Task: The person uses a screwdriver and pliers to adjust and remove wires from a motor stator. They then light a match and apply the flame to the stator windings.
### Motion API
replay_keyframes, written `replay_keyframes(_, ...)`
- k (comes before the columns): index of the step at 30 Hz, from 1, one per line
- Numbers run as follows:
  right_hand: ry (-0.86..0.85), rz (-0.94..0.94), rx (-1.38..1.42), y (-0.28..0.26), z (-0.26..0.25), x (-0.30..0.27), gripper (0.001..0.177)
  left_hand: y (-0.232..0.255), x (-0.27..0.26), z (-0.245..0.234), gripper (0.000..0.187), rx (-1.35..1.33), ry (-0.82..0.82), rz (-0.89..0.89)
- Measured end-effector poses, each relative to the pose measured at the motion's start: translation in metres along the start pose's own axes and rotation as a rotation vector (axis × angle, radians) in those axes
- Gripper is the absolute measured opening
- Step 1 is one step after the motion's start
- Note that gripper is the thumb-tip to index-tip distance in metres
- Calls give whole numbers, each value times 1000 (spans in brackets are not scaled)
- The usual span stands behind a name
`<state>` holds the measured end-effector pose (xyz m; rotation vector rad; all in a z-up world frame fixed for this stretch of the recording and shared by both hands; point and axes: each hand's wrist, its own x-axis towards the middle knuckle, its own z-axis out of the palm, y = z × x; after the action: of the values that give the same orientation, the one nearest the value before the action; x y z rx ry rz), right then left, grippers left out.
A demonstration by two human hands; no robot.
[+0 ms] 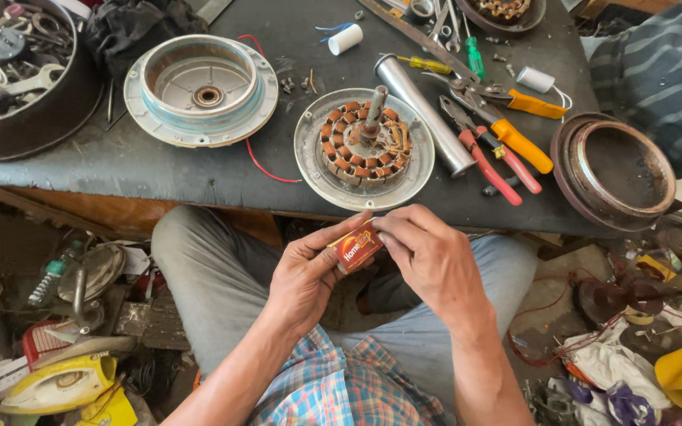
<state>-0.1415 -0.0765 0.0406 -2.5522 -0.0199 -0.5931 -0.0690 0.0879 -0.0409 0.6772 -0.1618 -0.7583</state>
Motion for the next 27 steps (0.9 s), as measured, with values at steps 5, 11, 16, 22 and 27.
replay_keyframes(5, -36, -27, -101, 7, 0, 5, 11, 3, -1, 2, 38, -3, -40, -5)
replay_keyframes(11, 42, -178, -131, 12, -4, 6, 15, 13, -3, 8, 39, -26, -136, -31)
replay_keyframes(16, 71, -224, -186, 13, -14, 8, 15, 15, -2, 15, 44, -31, -181, -32)
replay_keyframes(22, 110, -239, -234, 22, -25, 10, 13, 21, 1, 15, 57, -15, -206, -21)
replay_keyframes(27, 279, -60, -214, 40, -36, 11, 12, 35, 10, 12, 57, -14, -175, 8)
